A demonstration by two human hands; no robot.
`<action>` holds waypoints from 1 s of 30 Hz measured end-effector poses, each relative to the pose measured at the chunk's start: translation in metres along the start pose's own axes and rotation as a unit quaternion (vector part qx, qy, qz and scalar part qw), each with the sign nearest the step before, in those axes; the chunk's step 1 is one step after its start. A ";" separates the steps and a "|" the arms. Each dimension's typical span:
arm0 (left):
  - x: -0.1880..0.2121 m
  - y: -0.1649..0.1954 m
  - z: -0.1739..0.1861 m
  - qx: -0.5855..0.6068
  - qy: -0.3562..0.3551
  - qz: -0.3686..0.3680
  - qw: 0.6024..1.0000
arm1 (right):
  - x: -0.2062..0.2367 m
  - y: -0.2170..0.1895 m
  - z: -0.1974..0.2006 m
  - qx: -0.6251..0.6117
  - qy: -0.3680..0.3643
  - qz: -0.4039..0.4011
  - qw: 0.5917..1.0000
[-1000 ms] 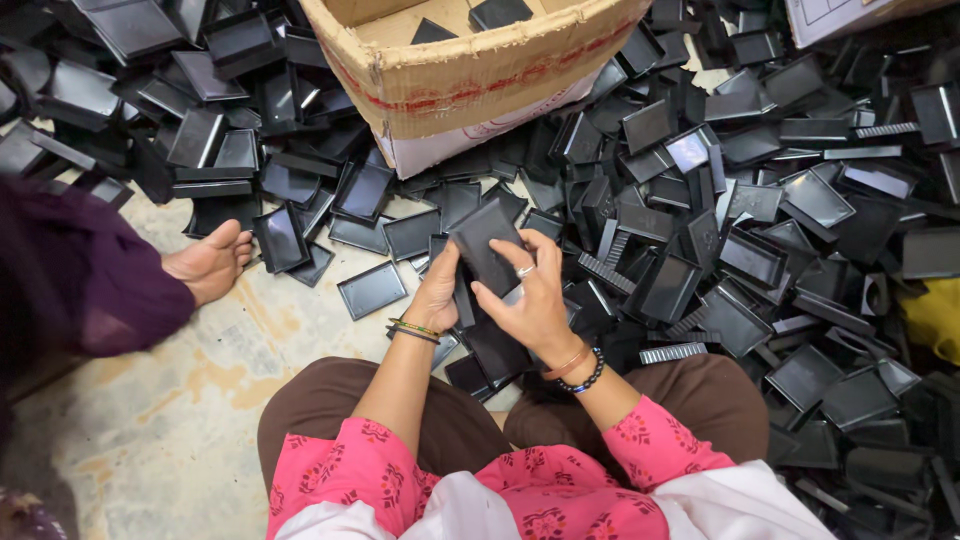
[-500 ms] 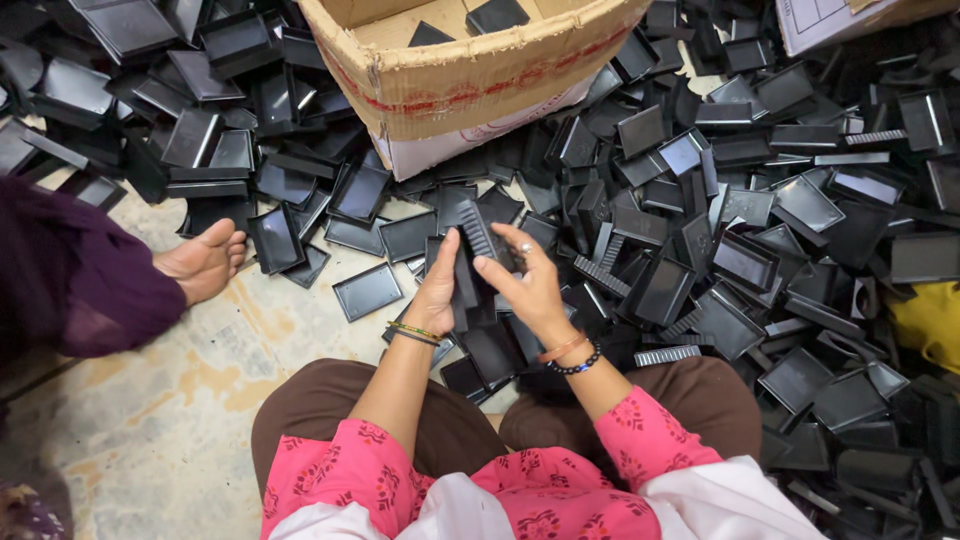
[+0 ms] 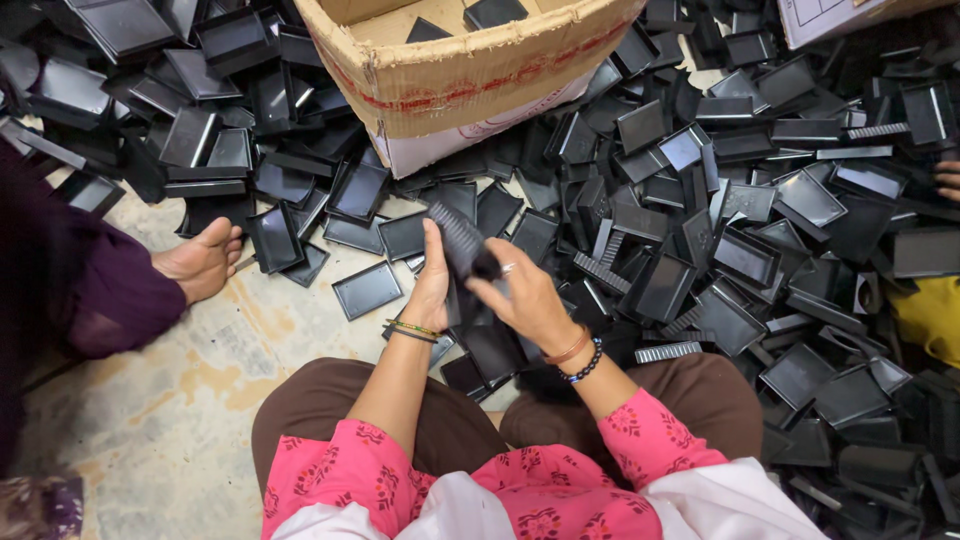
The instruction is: The person sits on the floor among large piles of black plastic parts, picks up parts one at a time, aligns and stacks them, and places the stacked parts into a cardboard box in front of them. Other workers around them sort similar parts into the same box.
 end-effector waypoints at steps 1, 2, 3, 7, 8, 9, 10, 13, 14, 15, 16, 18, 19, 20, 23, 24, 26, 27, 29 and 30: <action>0.000 -0.005 -0.006 0.014 -0.034 0.028 0.999 | 0.001 0.015 -0.005 -0.042 -0.019 -0.057 0.997; 0.000 -0.001 -0.006 0.010 -0.043 0.009 0.999 | 0.004 0.028 -0.010 -0.084 -0.039 -0.113 0.989; 0.000 0.003 -0.006 0.006 -0.053 -0.009 0.999 | 0.005 0.033 -0.009 -0.086 -0.033 -0.126 0.988; 0.001 0.012 0.000 -0.041 -0.043 -0.061 0.996 | 0.014 0.054 -0.007 -0.236 -0.017 -0.200 0.951; 0.001 0.013 0.000 -0.029 -0.037 -0.067 0.997 | 0.016 0.058 -0.009 -0.308 -0.014 -0.221 0.926; 0.002 0.014 0.001 -0.017 -0.030 -0.074 0.997 | 0.014 0.058 -0.010 -0.327 -0.028 -0.212 0.921; 0.002 0.015 0.001 -0.005 -0.024 -0.082 0.996 | 0.013 0.057 -0.011 -0.346 -0.041 -0.203 0.915; 0.004 0.015 -0.002 -0.033 -0.020 -0.087 0.995 | 0.007 0.060 -0.013 -0.422 -0.042 -0.211 0.881; 0.004 0.015 -0.003 -0.040 -0.018 -0.089 0.995 | 0.005 0.062 -0.013 -0.449 -0.035 -0.218 0.866; 0.005 0.015 -0.003 -0.048 -0.018 -0.092 0.994 | 0.004 0.063 -0.012 -0.446 -0.028 -0.223 0.867; 0.005 0.015 -0.004 -0.055 -0.017 -0.097 0.994 | 0.003 0.063 -0.011 -0.443 -0.021 -0.226 0.867; 0.004 0.013 -0.004 -0.057 -0.018 -0.088 0.994 | 0.002 0.062 -0.008 -0.450 -0.007 -0.232 0.862; 0.003 0.012 -0.003 -0.058 -0.017 -0.083 0.995 | 0.002 0.061 -0.006 -0.459 0.001 -0.235 0.857; 0.003 0.010 -0.004 -0.073 -0.025 -0.073 0.994 | 0.003 0.060 -0.004 -0.468 0.010 -0.238 0.851; 0.002 0.002 -0.010 -0.095 -0.057 -0.040 0.993 | 0.006 0.051 0.014 -0.275 0.024 -0.192 0.942; 0.002 -0.001 -0.013 -0.084 -0.073 -0.026 0.993 | 0.005 0.042 0.020 -0.189 0.030 -0.141 0.971; 0.002 -0.005 -0.014 -0.062 -0.074 -0.014 0.995 | 0.007 0.022 0.023 -0.014 0.039 -0.038 0.998; 0.002 -0.004 -0.011 -0.049 -0.061 -0.017 0.997 | 0.009 0.026 0.015 -0.093 0.016 -0.051 0.994; 0.002 0.001 -0.010 -0.061 -0.061 -0.044 0.995 | 0.011 0.034 -0.004 -0.249 -0.032 -0.074 0.965; 0.003 0.005 -0.011 -0.085 -0.072 -0.065 0.992 | 0.012 0.045 -0.012 -0.300 -0.046 -0.120 0.945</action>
Point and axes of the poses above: each hand's wrist, its own x-axis away from the middle knuckle, its own z-axis out of the back of the hand, y = z × x, the point moved 10 cm from there along -x, towards the middle knuckle, and after that the axes turned 8 degrees about x, right-handed, at the moved point
